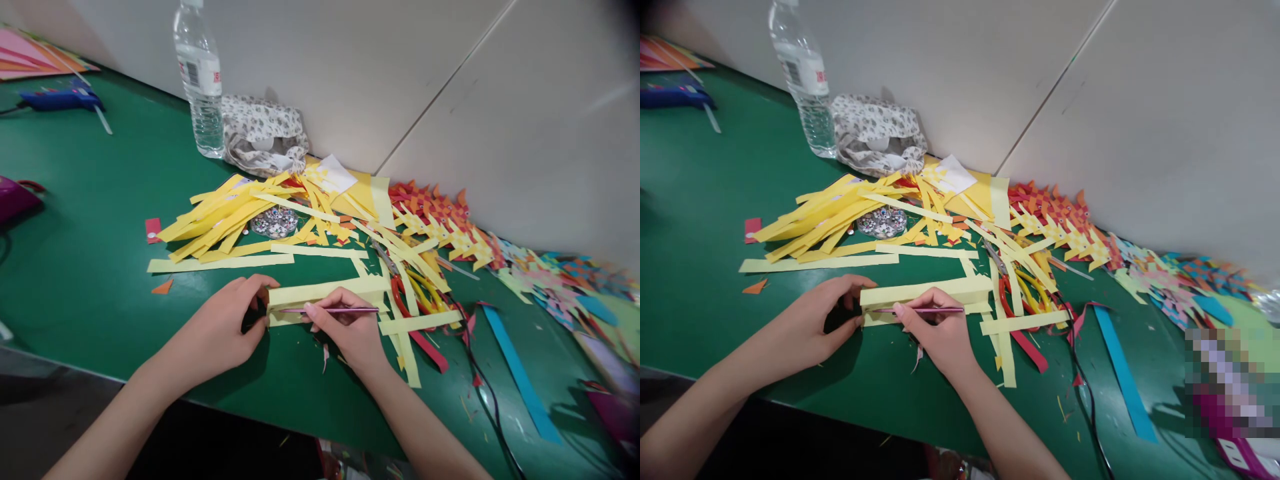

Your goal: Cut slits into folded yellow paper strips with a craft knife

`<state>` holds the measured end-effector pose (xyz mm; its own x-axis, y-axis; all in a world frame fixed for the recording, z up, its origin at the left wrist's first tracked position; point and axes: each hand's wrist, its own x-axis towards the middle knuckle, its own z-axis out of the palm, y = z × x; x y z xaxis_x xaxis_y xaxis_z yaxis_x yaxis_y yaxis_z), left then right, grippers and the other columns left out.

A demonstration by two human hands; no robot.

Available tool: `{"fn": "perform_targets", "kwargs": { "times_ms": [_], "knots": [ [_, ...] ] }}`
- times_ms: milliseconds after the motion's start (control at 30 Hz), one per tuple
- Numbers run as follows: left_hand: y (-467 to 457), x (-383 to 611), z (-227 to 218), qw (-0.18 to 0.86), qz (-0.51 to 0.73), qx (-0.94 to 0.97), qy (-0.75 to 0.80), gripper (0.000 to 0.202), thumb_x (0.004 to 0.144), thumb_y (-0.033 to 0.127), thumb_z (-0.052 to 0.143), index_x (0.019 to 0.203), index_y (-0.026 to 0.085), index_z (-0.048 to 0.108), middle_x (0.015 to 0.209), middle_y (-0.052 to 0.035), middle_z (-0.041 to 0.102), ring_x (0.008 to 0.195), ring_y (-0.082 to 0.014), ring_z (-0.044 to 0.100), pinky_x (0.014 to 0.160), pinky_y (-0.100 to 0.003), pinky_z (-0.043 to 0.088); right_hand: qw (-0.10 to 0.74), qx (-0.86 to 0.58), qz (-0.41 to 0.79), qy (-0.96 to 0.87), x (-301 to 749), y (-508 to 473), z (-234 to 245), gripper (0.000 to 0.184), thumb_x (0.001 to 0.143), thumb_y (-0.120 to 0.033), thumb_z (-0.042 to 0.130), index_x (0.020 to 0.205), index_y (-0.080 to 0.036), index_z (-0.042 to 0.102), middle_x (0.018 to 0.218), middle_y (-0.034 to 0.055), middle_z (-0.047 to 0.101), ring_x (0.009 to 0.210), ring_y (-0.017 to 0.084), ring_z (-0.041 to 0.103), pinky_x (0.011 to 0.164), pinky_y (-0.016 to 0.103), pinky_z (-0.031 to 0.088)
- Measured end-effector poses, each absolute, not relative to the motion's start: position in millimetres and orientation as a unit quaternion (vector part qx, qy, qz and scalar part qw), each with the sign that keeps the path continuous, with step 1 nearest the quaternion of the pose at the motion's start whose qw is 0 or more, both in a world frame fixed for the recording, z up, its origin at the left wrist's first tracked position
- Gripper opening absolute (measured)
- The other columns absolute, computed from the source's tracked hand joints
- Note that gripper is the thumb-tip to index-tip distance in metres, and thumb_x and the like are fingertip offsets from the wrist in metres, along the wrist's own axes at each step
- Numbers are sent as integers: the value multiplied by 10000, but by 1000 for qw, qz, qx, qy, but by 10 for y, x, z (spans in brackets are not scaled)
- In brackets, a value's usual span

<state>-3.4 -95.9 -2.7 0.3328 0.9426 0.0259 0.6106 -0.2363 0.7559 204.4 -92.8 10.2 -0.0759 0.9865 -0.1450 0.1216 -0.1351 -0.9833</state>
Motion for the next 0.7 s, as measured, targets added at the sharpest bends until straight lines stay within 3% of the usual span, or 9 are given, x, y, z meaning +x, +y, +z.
{"fn": "perform_targets", "kwargs": {
  "times_ms": [700],
  "knots": [
    [-972,-39,-30,326,247,751,518,364,843,182,506,1203,228,473,911,-21,563,866,-197,552,742,-317,468,396,-534,510,-546,2068,-910,66,235,722,-370,796,692,-197,639,607,17,706,529,140,637,490,232,490]
  ]
}}
